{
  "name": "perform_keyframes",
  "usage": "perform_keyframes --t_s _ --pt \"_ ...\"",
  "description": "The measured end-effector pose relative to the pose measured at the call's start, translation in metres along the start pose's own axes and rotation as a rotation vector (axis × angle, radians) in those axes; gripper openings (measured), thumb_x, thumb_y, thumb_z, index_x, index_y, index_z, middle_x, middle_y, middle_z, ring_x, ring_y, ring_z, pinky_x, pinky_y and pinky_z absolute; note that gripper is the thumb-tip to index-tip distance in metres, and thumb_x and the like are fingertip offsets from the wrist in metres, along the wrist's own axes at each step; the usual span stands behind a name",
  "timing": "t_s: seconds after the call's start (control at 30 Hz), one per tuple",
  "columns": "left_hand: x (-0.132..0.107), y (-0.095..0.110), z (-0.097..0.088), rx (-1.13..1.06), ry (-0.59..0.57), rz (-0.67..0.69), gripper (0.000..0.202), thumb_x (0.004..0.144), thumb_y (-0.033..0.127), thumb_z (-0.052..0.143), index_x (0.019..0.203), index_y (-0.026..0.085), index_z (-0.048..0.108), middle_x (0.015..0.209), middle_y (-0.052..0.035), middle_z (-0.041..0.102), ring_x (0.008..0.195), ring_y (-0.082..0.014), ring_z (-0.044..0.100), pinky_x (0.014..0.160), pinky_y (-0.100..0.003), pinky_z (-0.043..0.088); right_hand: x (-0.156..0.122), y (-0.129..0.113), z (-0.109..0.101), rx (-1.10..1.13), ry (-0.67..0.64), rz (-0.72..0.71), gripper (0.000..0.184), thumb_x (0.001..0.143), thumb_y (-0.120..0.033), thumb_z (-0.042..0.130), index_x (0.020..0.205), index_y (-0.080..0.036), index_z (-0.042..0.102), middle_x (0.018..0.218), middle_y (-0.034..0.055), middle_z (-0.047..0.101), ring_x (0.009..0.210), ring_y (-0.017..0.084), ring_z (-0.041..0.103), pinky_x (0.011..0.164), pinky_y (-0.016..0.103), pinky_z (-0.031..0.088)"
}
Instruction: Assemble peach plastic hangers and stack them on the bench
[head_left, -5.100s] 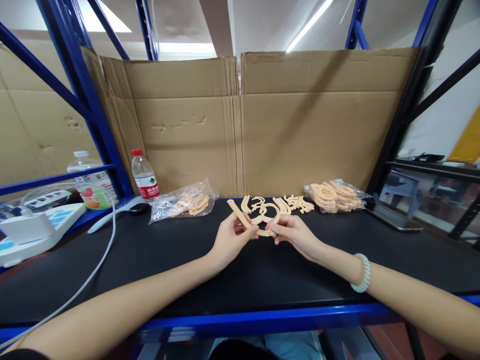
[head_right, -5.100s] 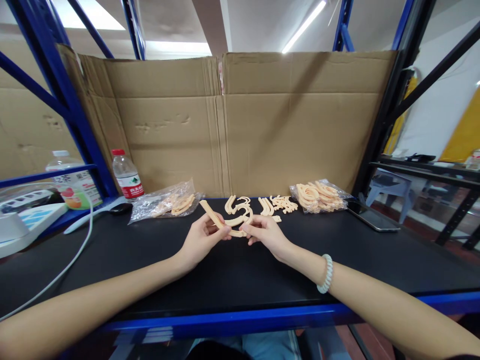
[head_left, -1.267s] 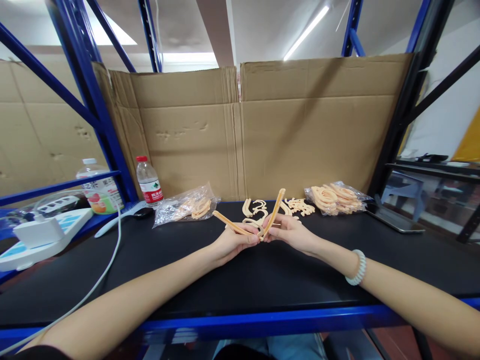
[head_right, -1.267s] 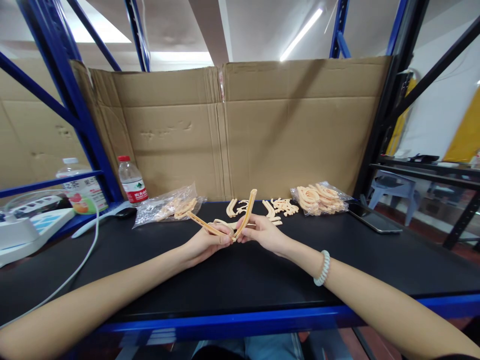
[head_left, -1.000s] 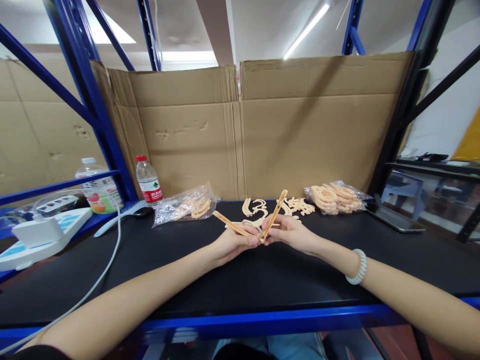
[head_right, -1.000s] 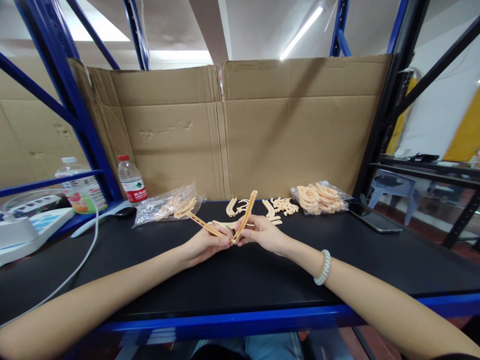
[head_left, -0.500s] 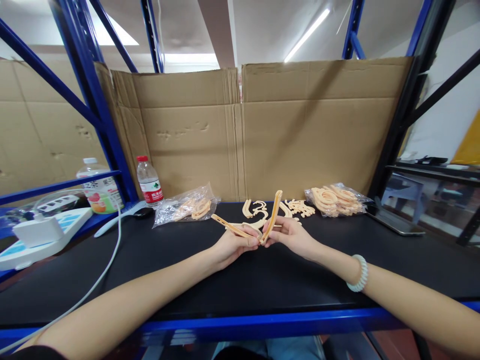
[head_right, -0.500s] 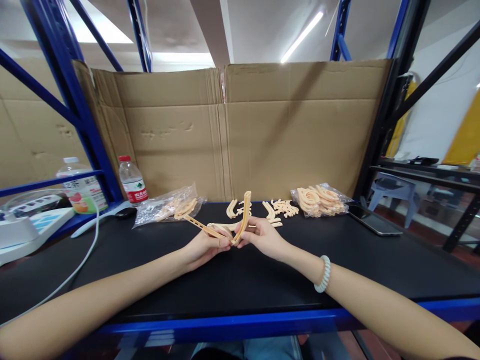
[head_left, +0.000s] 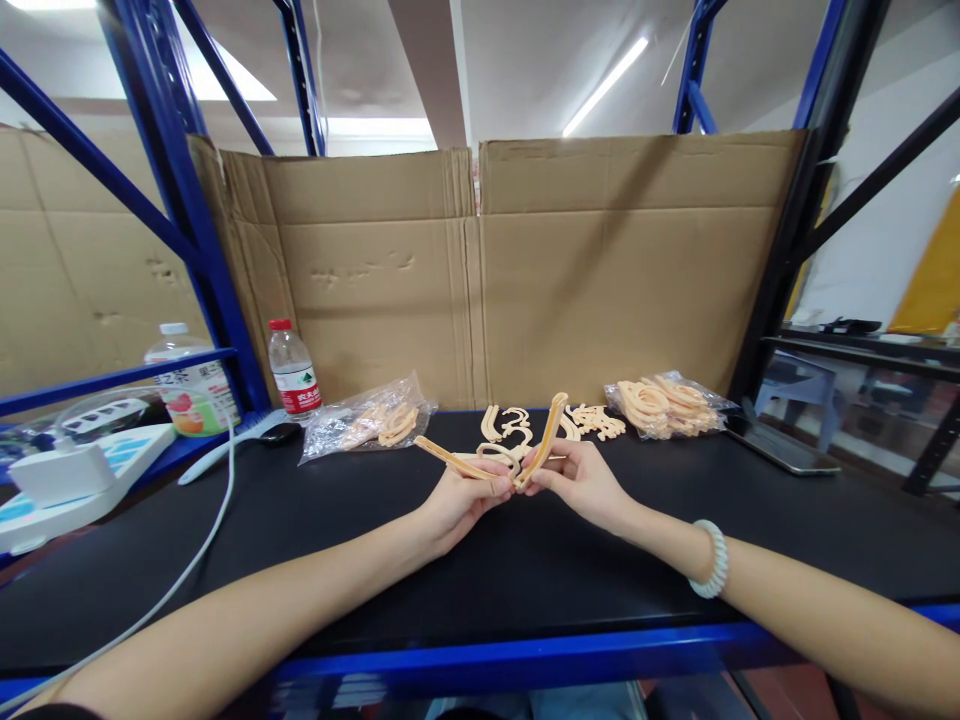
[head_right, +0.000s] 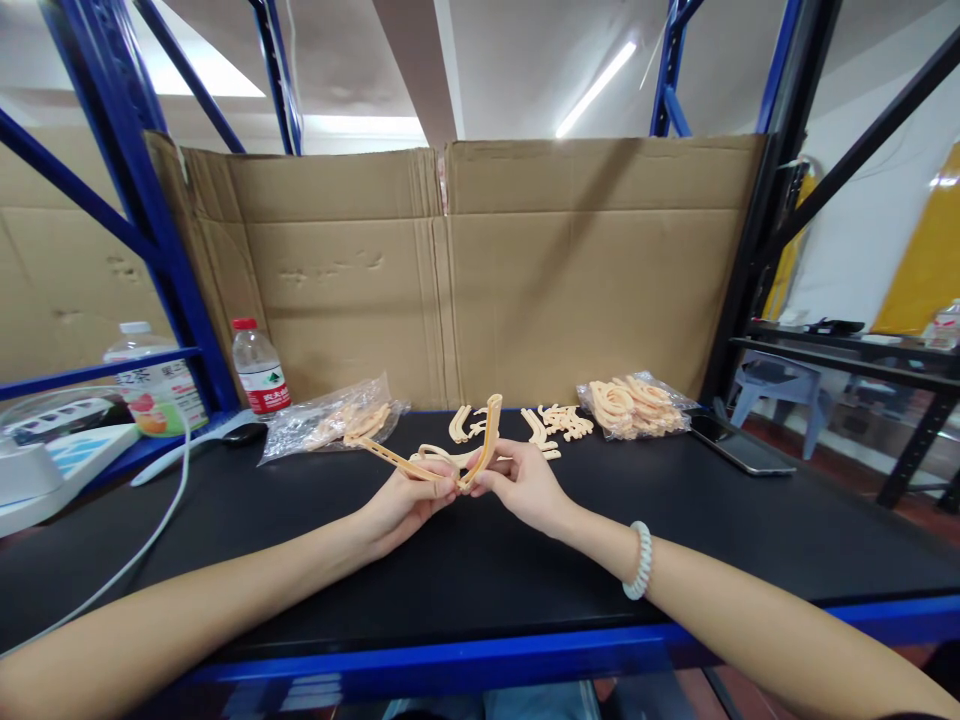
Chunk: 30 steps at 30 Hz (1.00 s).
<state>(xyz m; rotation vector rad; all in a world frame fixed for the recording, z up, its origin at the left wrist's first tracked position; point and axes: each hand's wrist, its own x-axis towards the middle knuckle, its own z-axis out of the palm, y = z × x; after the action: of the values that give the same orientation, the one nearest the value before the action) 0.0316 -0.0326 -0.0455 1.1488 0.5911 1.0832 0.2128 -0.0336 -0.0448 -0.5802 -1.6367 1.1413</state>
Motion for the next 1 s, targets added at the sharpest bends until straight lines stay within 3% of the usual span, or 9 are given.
perform_keyframes --t_s 0.3,0.5,0.67,1.0 --pt "0.0010 -0.0017 -0.0016 -0.006 -0.035 0.024 0.015 0.055 0.015 0.082 0.059 0.010 0.069 0.066 -0.0044 0.062 0.071 -0.0141 0.059 0.068 -0.024 0.046 -0.0026 0.0007 0.0035 -0.033 0.028 -0.021 0.022 0.074 -0.032 0.070 0.088 -0.016 0.066 0.078 0.0052 0.070 0.071 0.020 0.069 0.071 0.036 0.059" --pt "0.0007 -0.0007 0.0013 -0.068 0.003 0.013 0.018 0.053 0.016 0.084 0.060 0.011 0.068 0.072 -0.0062 0.066 0.076 -0.0149 0.061 0.075 -0.023 0.047 -0.0038 0.0002 0.0060 -0.014 0.062 -0.028 0.022 0.073 -0.033 0.071 0.088 -0.017 0.068 0.081 0.0053 0.071 0.073 0.019 0.069 0.075 0.036 0.059" --pt "0.0002 -0.0010 0.0019 -0.079 0.028 0.015 0.018 0.055 0.016 0.085 0.063 0.010 0.069 0.067 -0.0045 0.066 0.072 -0.0125 0.060 0.071 -0.021 0.047 -0.0035 -0.0001 0.0065 -0.003 0.068 -0.014 0.023 0.072 -0.032 0.072 0.088 -0.016 0.068 0.082 0.0058 0.071 0.077 0.020 0.070 0.075 0.035 0.059" --pt "-0.0001 -0.0027 0.0051 -0.094 0.084 0.018 0.024 0.054 0.016 0.085 0.073 0.009 0.072 0.075 -0.0078 0.071 0.074 -0.0134 0.063 0.074 -0.021 0.049 -0.0045 0.0046 0.0097 -0.061 0.115 -0.010 0.026 0.072 -0.034 0.072 0.090 -0.016 0.066 0.084 0.0072 0.071 0.079 0.022 0.070 0.075 0.036 0.058"
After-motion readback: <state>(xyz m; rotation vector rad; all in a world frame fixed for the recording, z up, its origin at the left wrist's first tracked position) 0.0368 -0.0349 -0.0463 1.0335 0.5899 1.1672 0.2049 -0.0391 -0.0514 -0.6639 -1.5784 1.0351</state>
